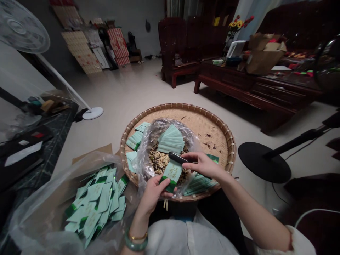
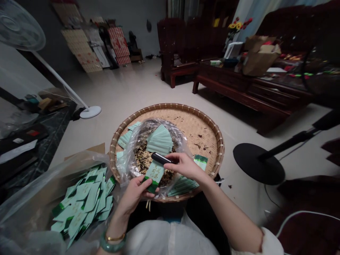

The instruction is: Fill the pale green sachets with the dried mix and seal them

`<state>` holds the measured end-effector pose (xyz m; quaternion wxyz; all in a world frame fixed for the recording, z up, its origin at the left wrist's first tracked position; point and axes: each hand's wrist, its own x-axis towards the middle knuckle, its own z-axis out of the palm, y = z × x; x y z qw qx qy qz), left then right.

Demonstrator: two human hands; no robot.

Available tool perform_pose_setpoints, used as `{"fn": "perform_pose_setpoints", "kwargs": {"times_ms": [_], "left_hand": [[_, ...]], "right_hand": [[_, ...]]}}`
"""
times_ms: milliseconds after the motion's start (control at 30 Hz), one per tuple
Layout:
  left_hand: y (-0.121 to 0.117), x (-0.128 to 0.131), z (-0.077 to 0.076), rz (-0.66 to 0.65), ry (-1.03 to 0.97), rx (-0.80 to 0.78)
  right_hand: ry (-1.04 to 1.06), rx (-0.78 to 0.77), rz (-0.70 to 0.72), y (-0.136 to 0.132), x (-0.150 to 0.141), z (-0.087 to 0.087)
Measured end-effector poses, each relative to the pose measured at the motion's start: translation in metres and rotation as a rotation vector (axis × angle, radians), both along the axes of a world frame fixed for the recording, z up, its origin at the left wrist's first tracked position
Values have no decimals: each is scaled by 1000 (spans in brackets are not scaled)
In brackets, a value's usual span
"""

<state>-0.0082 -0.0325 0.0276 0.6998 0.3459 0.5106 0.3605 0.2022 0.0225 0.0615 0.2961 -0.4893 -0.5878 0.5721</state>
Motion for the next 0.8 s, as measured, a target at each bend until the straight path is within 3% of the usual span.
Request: {"fn": "perform_pose_setpoints", "kwargs": {"times_ms": [167,400,600,800], "left_hand": [[1,-2,-1,41,-22,16],[1,-1,2,24,10,29],[2,-1,4,39,51,17],[4,0,4,43,41,26]], "right_hand": [[144,-136,-53,3,8,-4],[-50,60,-99,2,0,-5],[-8,-13,-50,3,2,-4],[-39,64,-80,2,1,-6]]}}
